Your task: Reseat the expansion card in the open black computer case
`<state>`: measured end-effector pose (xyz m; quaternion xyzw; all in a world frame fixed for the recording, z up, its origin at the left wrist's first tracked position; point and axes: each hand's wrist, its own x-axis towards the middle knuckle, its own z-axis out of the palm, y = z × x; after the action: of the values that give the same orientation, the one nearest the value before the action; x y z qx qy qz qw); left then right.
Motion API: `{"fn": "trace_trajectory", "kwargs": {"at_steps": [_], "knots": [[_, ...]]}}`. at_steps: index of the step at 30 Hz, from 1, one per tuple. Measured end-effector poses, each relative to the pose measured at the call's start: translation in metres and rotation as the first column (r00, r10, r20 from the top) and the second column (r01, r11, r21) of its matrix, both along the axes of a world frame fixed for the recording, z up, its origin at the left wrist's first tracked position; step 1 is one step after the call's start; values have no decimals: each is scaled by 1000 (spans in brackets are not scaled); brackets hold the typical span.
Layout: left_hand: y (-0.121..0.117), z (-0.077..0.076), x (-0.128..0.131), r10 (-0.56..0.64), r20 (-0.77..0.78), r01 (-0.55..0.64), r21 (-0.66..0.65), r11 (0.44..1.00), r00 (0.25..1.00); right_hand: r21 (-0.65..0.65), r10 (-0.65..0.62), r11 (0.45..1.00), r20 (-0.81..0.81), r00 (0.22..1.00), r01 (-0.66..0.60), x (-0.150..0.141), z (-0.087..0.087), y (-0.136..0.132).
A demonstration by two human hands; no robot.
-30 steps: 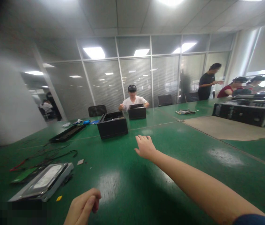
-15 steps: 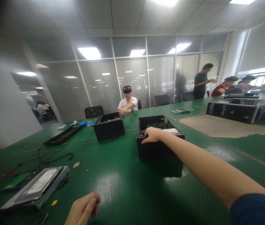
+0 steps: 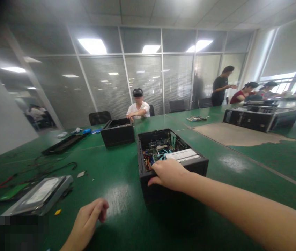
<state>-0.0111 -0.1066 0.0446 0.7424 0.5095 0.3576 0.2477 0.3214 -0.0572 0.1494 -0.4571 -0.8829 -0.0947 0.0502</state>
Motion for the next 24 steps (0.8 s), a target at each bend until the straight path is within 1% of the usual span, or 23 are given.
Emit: {"fn": "trace_trajectory", "kwargs": {"at_steps": [1,3,4,6,8,9,10,11,13,14,15,16,18,19,21,22,24], "knots": [[0,0,1,5,21,-5,-16,1000,1000,-6,37,999,17,999,-37,-5,0,-18],[1,-2,3,3,42,-1,-50,999,999,12,158,987,69,985,-159,-16,0,-55],[1,-3,4,-1,43,4,-65,998,999,31,234,971,98,967,-238,-21,1,-73],[1,-4,8,-9,32,12,-80,997,999,56,391,914,144,909,-402,-27,9,-104],[0,-3,12,-13,6,14,-67,998,1000,17,530,843,140,836,-537,-29,28,-126],[-1,-3,14,-20,-9,19,-57,998,1000,-23,572,819,118,812,-573,-28,41,-131],[-2,-2,15,-30,-22,29,-50,998,999,-63,591,807,87,802,-587,-27,55,-131],[-3,-1,17,-41,-33,40,-47,998,999,-96,584,810,57,809,-578,-26,69,-127],[-5,1,19,-64,-48,61,-55,997,997,-135,514,851,8,858,-508,-27,90,-104],[-6,1,20,-75,-53,72,-60,996,996,-139,469,874,-6,883,-465,-28,95,-85],[-7,2,21,-84,-57,81,-63,995,995,-135,433,893,-8,901,-430,-30,97,-64],[-7,2,22,-95,-60,91,-63,994,994,-127,399,910,10,917,-395,-32,95,-39],[-7,1,23,-120,-62,116,-63,991,991,-105,289,955,107,951,-279,-35,80,13],[-8,1,23,-132,-60,128,-65,990,989,-96,215,975,178,960,-201,-36,69,39],[-8,0,25,-158,-51,154,-76,985,986,-109,83,993,318,945,-50,-35,42,84],[-9,-1,25,-171,-39,167,-82,982,985,-127,50,992,358,932,-5,-33,28,101],[-10,-3,26,-190,-7,189,-81,979,982,-173,51,985,364,930,14,-27,3,125]]}}
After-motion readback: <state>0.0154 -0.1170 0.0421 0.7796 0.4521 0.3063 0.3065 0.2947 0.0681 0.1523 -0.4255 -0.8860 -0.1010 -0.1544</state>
